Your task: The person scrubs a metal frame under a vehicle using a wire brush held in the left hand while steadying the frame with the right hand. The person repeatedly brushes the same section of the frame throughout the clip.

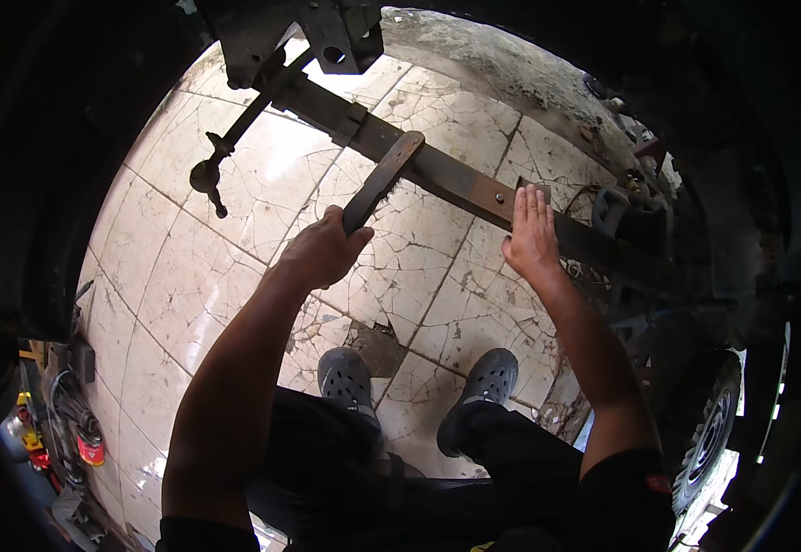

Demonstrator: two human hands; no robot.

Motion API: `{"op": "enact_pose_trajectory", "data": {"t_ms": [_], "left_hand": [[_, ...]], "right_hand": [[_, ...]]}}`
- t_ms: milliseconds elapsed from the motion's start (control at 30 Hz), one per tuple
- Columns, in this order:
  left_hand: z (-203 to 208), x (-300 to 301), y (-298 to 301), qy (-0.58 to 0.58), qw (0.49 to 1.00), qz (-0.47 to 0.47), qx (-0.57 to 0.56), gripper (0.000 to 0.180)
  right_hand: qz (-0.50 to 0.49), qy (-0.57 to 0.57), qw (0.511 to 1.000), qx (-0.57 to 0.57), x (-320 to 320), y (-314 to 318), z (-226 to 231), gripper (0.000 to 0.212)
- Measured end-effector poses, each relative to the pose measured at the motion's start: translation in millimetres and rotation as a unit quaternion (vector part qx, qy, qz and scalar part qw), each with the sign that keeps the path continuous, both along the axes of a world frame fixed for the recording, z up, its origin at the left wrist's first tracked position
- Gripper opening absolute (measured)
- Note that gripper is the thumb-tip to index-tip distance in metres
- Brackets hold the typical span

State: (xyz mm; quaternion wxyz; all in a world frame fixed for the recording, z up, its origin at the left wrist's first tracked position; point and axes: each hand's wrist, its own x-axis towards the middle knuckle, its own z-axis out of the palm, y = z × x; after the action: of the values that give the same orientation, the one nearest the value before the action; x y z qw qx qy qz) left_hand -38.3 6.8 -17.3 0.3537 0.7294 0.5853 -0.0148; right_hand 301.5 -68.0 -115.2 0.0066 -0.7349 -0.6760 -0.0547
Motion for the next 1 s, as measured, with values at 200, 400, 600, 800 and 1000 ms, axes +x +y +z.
{"op": "enact_pose_trajectory", "data": {"t_ms": [200,400,600,800,1000], "left_hand": [[-0.4,-4.8,-2.9,0.019,1.0,-0.006,0.02,0.056],[1.5,-0.3,-3.0,0.011,1.0,-0.005,0.022,0.057],[-1.1,-3.2,-1.4,0.01,1.0,-0.004,0.015,0.057],[-3.7,-6.0,-1.9,0.026,0.999,-0.014,0.041,0.057],[3.6,-0.4,-1.9,0.009,1.0,-0.009,0.015,0.057]], "right_hand": [[0.016,-0.002,1.0,-0.012,-31.6,-15.4,0.2,0.085],[-0.044,0.008,0.999,-0.007,-4.3,-6.3,-0.1,0.082],[0.037,0.01,0.999,-0.016,-17.3,-17.9,-1.9,0.086],[-0.024,-0.022,0.998,-0.055,-30.3,-15.7,5.3,0.082],[-0.001,-0.022,0.999,-0.036,4.0,-14.9,9.7,0.081]]}}
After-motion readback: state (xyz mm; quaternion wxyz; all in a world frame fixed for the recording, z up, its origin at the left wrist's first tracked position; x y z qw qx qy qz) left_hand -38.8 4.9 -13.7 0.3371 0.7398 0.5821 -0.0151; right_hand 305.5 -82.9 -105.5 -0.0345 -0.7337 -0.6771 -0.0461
